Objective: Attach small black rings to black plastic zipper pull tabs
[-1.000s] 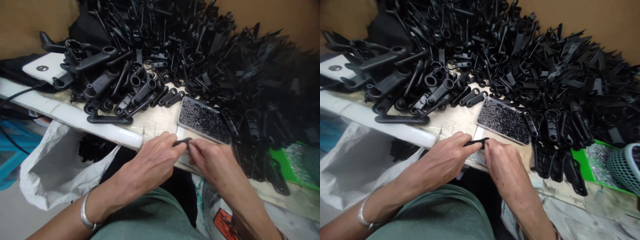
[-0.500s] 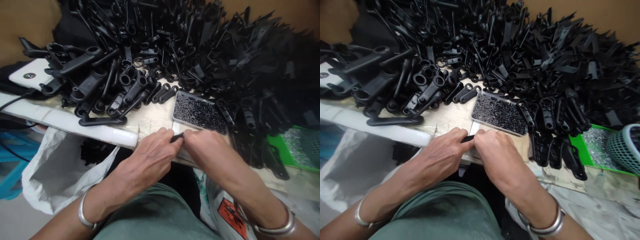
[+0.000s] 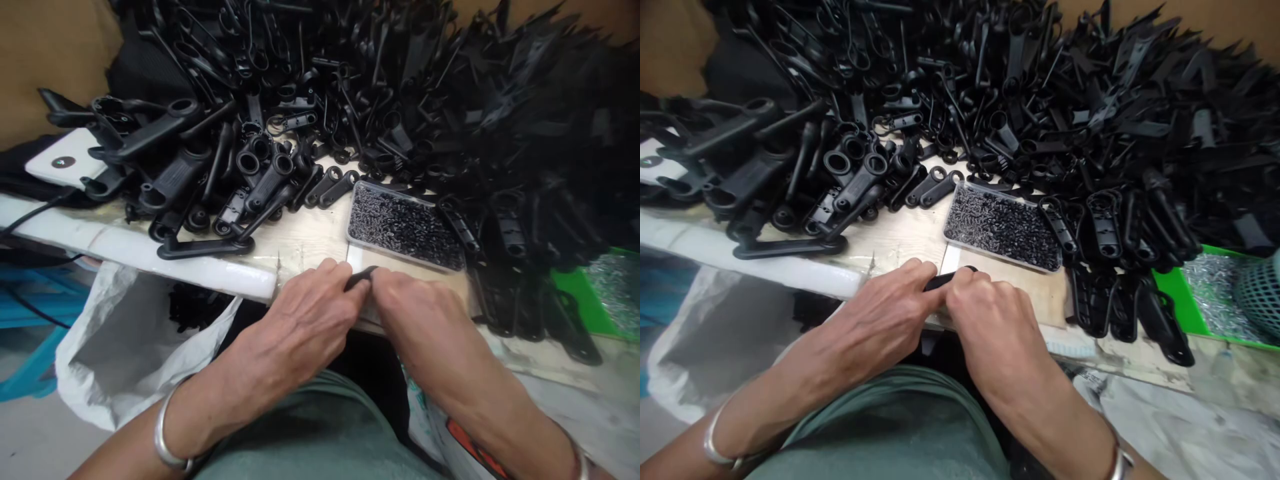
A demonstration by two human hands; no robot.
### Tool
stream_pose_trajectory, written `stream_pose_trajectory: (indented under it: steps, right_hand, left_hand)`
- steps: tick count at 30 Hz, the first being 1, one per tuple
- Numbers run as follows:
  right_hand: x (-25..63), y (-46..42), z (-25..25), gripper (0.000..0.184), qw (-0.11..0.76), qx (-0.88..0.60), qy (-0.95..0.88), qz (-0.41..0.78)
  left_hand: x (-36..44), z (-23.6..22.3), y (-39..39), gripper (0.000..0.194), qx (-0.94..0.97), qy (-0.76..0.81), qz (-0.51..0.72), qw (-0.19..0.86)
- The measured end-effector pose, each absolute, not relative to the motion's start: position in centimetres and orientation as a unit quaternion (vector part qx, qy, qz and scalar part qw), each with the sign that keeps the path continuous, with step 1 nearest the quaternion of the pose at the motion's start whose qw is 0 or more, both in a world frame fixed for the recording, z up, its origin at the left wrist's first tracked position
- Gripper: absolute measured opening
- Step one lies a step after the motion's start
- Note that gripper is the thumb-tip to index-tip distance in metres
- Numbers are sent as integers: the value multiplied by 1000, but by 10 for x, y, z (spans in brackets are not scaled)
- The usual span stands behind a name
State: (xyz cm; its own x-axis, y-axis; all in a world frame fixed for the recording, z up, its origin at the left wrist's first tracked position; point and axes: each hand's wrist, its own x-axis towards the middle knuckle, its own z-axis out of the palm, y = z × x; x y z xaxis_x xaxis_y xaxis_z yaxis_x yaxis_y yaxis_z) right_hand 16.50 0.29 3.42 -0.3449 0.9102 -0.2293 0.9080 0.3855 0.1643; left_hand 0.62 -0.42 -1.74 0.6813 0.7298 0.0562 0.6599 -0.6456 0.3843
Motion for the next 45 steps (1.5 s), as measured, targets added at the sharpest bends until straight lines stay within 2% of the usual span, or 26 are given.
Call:
stream_pose_trajectory:
  steps: [3, 7, 12, 15, 20, 24, 28, 30, 32, 36, 41, 45]
  right_hand:
    - [183, 4, 28, 23, 97, 561, 820, -56]
    - [192, 4, 23, 23, 68, 566, 817, -87]
    - [175, 1, 31, 23, 150, 571, 807, -21]
    - [158, -1, 36, 26, 205, 575, 792, 18]
    - [142, 0, 37, 26, 224, 564, 794, 47]
    - [154, 2, 32, 25, 192, 573, 795, 45]
    - [184, 6, 23, 20, 42, 576, 814, -67]
    - [195, 7, 20, 19, -32, 580, 803, -135]
    - [200, 6, 18, 17, -66, 590, 785, -179]
    - [197, 4, 18, 20, -76, 600, 774, -187]
    - [192, 6, 17, 22, -69, 572, 809, -118]
    - [191, 7, 20, 19, -12, 562, 824, -74]
  left_hand:
    - [5, -16, -6, 43, 902, 382, 108, 167]
    - [7, -15, -6, 44, 898, 385, 113, 181]
    - [7, -9, -7, 43, 899, 385, 108, 181]
    - [6, -9, -7, 32, 901, 386, 96, 176]
    - [8, -12, -2, 18, 896, 399, 79, 177]
    - [10, -8, -1, 25, 894, 412, 68, 165]
    - [11, -3, -4, 42, 898, 404, 65, 163]
    - [11, -3, -6, 44, 898, 405, 71, 160]
    - [10, -4, -6, 42, 897, 405, 79, 161]
    - [9, -7, -4, 37, 898, 397, 90, 167]
    - [10, -6, -2, 37, 899, 395, 96, 162]
    - [10, -5, -1, 35, 899, 398, 89, 157]
